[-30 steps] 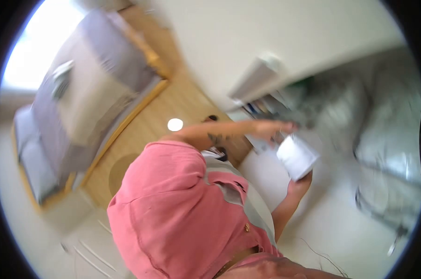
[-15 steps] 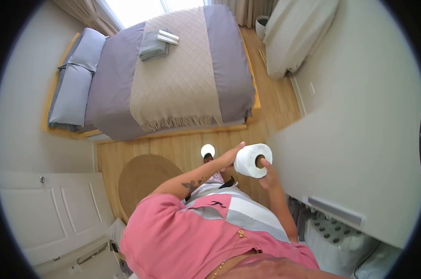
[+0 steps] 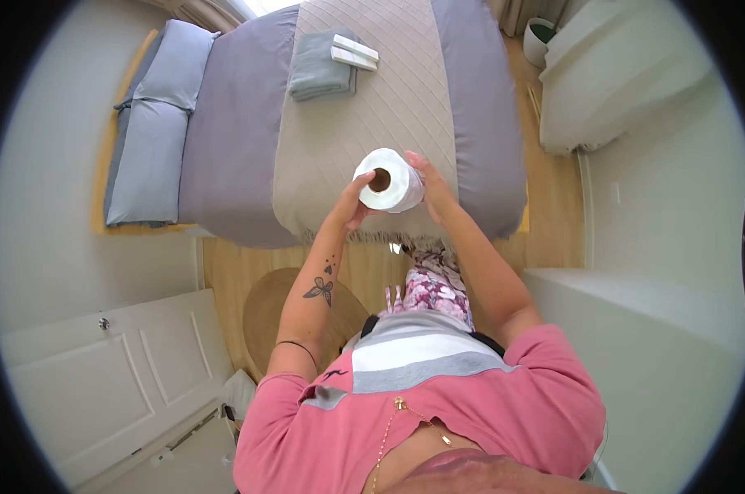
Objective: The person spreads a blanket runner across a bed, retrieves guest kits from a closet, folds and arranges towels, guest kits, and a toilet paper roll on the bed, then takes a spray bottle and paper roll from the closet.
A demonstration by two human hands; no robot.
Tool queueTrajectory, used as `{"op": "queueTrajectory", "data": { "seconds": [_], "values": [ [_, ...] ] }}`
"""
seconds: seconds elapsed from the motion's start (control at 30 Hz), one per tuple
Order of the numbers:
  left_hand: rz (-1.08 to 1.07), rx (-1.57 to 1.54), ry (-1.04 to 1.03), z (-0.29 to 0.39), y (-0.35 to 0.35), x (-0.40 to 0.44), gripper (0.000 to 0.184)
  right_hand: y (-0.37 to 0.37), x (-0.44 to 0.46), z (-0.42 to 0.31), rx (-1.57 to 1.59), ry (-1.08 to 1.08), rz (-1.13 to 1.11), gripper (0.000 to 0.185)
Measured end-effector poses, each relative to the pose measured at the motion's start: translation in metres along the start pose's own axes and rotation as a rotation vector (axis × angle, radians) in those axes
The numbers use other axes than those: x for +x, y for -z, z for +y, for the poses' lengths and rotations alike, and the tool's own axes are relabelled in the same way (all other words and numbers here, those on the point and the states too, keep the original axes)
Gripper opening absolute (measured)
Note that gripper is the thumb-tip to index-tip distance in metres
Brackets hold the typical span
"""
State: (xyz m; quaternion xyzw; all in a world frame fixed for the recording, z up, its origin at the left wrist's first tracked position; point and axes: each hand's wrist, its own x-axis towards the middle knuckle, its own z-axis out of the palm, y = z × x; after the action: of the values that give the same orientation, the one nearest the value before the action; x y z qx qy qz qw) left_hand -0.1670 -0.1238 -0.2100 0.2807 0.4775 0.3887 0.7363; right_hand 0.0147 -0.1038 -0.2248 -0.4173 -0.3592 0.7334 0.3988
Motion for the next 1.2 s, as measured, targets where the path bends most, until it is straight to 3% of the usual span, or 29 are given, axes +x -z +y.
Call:
{"op": "queueTrajectory", "data": {
  "seconds": [0.13, 0.23, 0.5, 0.63, 0.83, 0.9, 0.97, 1.07, 1.13, 1.2],
  "values": [
    [-0.01, -0.119, -0.033, 0.043, 0.042, 0.099, 0.064, 0.031, 0.11, 0.022, 0.121, -0.117, 0.174, 0.066],
    [0.182, -0.127, 0.019, 0.056, 0.08, 0.192, 0.068, 0.06, 0.174, 0.052, 0.043, -0.198, 0.275, 0.06],
    [0.314, -0.141, -0.069, 0.063, 0.151, 0.374, 0.073, 0.111, 0.253, 0.088, 0.146, -0.187, 0.311, 0.044],
    [0.312, -0.122, -0.098, 0.064, 0.163, 0.419, 0.068, 0.119, 0.28, 0.082, 0.185, -0.115, 0.283, 0.04],
    [0.568, -0.101, -0.118, 0.056, 0.15, 0.434, 0.051, 0.109, 0.341, 0.069, 0.167, -0.036, 0.233, 0.04],
    [0.648, -0.134, -0.289, 0.055, 0.126, 0.42, 0.049, 0.099, 0.367, 0.064, 0.192, -0.017, 0.233, 0.043],
    [0.673, -0.172, -0.323, 0.047, 0.118, 0.414, 0.049, 0.087, 0.394, 0.061, 0.221, 0.005, 0.24, 0.048],
    [0.723, -0.238, -0.294, 0.046, 0.114, 0.408, 0.047, 0.079, 0.433, 0.068, -0.011, 0.138, 0.256, 0.062],
    [0.64, -0.135, -0.449, 0.044, 0.125, 0.419, 0.042, 0.077, 0.45, 0.067, -0.757, 0.574, 0.352, 0.07],
    [0.602, -0.172, -0.468, 0.044, 0.138, 0.427, 0.039, 0.072, 0.454, 0.064, -0.704, 0.496, 0.302, 0.072]
  ]
}}
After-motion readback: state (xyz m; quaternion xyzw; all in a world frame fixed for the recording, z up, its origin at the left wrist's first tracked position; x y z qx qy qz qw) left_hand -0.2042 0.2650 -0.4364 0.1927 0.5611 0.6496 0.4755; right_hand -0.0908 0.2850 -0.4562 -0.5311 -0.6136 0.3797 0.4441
